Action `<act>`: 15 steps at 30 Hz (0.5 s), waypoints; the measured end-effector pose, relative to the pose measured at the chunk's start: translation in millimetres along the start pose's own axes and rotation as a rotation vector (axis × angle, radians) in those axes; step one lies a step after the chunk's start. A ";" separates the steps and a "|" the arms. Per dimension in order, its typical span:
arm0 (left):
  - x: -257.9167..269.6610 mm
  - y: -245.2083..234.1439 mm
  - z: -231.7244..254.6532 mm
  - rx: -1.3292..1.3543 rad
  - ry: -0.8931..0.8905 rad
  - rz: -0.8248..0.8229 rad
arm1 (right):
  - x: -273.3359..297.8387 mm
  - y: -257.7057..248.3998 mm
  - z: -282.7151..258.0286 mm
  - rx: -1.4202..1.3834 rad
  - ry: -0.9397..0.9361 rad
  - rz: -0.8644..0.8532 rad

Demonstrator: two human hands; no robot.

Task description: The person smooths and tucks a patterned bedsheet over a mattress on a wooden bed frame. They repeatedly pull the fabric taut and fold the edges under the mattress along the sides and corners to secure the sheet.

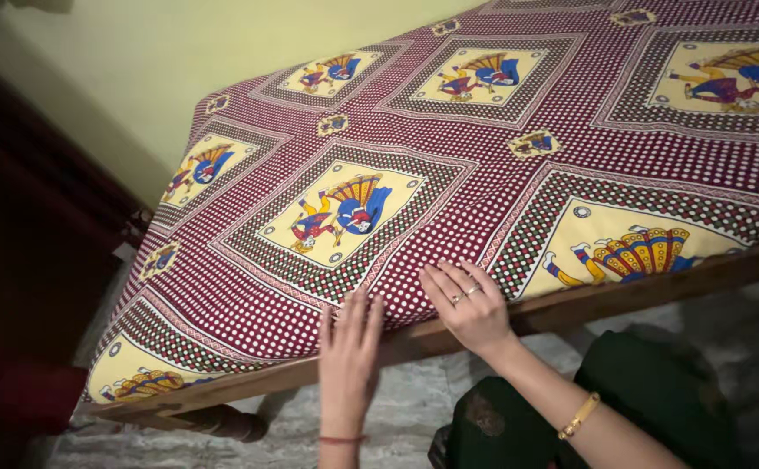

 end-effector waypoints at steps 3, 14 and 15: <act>9.5 7.8 -19.9 -0.064 -0.008 0.009 | 4.5 5.8 -3.0 0.010 0.020 0.024; -1.2 39.1 -33.9 -0.136 -0.066 0.132 | -38.6 -22.4 1.6 -0.469 0.087 -0.408; -0.4 39.5 -34.6 -0.146 -0.061 0.131 | -46.4 -18.7 1.3 -0.539 0.092 -0.401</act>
Point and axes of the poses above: each hand's wrist, its own x-axis away from the middle knuckle, its own y-axis out of the palm, z = x × y, the point moved 2 cm from there along -x, towards the middle knuckle, and after that the axes turned 3 degrees about -y, right-handed, at the moved point
